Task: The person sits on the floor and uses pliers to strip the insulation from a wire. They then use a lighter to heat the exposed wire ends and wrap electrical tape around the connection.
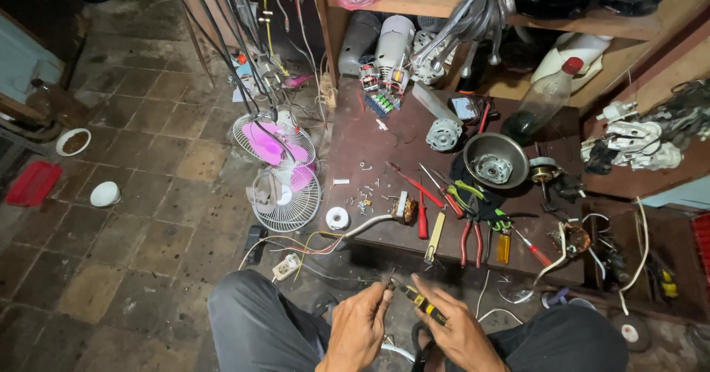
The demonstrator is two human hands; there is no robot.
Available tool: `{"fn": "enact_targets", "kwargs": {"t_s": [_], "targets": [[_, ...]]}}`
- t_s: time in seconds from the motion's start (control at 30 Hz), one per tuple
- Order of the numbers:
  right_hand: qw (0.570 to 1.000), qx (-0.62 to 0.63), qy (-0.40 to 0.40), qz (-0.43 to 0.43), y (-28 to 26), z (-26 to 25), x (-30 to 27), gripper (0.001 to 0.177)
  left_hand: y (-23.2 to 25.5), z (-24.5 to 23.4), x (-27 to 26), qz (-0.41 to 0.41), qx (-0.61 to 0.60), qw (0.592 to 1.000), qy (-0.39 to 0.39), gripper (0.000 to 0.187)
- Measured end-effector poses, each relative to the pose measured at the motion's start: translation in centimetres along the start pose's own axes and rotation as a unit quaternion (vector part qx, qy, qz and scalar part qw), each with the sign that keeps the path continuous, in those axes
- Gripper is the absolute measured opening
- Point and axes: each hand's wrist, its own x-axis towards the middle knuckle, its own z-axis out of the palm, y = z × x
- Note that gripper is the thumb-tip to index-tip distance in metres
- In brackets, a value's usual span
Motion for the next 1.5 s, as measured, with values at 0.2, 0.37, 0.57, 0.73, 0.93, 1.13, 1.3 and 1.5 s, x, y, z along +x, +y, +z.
{"fn": "enact_targets", "kwargs": {"t_s": [0.2, 0.37, 0.57, 0.73, 0.93, 1.13, 1.3, 1.5], "targets": [[0.995, -0.104, 0.011, -0.002, 0.7, 0.0, -0.1, 0.068, -0.8, 0.5, 0.0, -0.005, 0.002, 1.000, 0.007, 0.036], [0.970, -0.199, 0.059, -0.126, 2.2, 0.4, 0.0, 0.090, 0.0, 0.3, 0.2, -0.086, -0.032, 0.996, 0.006, 0.034], [0.937, -0.244, 0.158, -0.192, 2.5, 1.1, 0.0, 0.094, -0.8, 1.0, 1.1, -0.109, -0.218, 0.970, -0.008, 0.036], [0.993, -0.035, 0.107, -0.021, 1.5, 1.4, 0.4, 0.068, 1.7, -2.5, 1.4, -0.253, -0.573, 0.766, -0.144, 0.088], [0.989, -0.042, 0.105, 0.094, 1.0, 0.8, 0.7, 0.058, 0.3, -3.1, 1.9, -0.312, -0.691, 0.644, -0.098, 0.097], [0.987, -0.044, 0.080, 0.132, 0.5, 0.7, 0.9, 0.060, -1.8, -0.8, 1.3, -0.268, -0.567, 0.772, -0.103, 0.022], [0.977, -0.019, 0.081, 0.198, 2.9, 0.1, 1.4, 0.061, -3.4, 1.1, 1.3, -0.271, -0.598, 0.754, -0.023, 0.012], [0.938, -0.088, 0.162, 0.294, 2.0, -3.3, 3.1, 0.058, -3.3, 1.2, 1.5, -0.316, -0.577, 0.747, 0.096, 0.020]]}}
